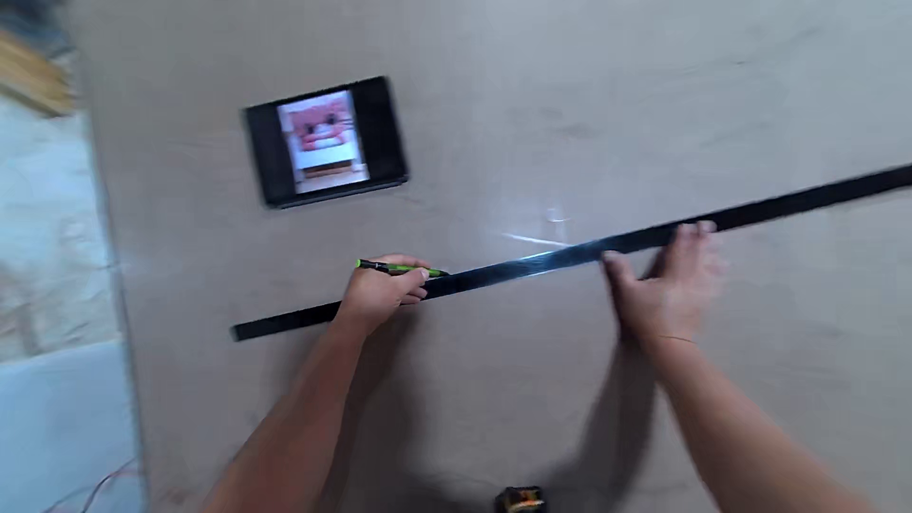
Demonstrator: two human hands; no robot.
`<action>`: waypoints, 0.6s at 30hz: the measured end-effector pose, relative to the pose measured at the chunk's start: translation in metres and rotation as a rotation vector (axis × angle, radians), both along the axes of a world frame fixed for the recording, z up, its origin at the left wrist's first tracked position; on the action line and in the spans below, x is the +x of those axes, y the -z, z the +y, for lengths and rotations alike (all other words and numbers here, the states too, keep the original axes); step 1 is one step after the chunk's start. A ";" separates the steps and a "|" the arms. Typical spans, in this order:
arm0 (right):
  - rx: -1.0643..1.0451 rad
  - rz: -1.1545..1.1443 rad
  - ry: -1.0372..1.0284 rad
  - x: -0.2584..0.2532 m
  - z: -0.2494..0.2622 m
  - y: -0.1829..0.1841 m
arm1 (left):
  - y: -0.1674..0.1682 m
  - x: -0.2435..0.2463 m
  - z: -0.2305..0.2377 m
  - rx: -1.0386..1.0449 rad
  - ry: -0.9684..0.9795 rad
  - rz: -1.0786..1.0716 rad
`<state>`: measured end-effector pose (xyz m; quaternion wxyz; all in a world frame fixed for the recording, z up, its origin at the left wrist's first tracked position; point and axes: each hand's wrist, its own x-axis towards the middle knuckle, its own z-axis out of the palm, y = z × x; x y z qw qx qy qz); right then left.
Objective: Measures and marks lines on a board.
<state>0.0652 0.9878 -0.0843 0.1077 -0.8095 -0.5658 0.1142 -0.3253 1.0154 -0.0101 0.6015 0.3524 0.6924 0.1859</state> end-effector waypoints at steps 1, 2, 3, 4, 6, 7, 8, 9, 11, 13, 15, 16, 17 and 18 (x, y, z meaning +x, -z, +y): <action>0.003 0.010 -0.003 0.000 0.000 0.001 | -0.003 -0.027 -0.007 0.000 -0.019 0.018; 0.006 0.016 0.002 0.002 0.000 0.002 | -0.004 -0.052 -0.015 0.007 -0.035 0.028; 0.003 0.018 0.014 0.003 0.000 0.002 | -0.005 -0.076 -0.023 0.019 -0.041 0.041; -0.003 0.022 0.025 0.003 0.000 0.002 | -0.006 -0.099 -0.031 0.033 -0.041 0.057; -0.004 0.025 0.039 0.004 0.000 0.003 | -0.005 -0.139 -0.044 0.063 -0.040 0.078; -0.004 0.024 0.045 0.004 0.000 0.004 | -0.003 -0.155 -0.050 0.080 -0.053 0.083; -0.007 0.023 0.047 0.005 0.000 0.003 | -0.003 -0.169 -0.056 0.093 -0.071 0.089; -0.007 0.022 0.046 0.005 0.000 0.003 | -0.003 -0.181 -0.060 0.101 -0.088 0.100; -0.007 0.022 0.046 0.006 0.001 0.002 | -0.004 -0.201 -0.067 0.096 -0.105 0.126; 0.003 0.022 0.049 0.010 0.002 0.002 | -0.003 -0.218 -0.073 0.092 -0.122 0.153; 0.009 0.014 0.048 0.013 0.002 0.005 | -0.003 -0.234 -0.080 0.107 -0.118 0.198; 0.010 0.016 0.037 0.008 0.000 0.006 | -0.009 -0.242 -0.087 0.129 -0.088 0.225; 0.019 0.028 0.030 0.000 -0.003 0.007 | -0.021 -0.249 -0.095 0.167 -0.031 0.242; 0.051 0.033 0.042 -0.008 -0.006 0.007 | -0.031 -0.248 -0.096 0.238 0.054 0.223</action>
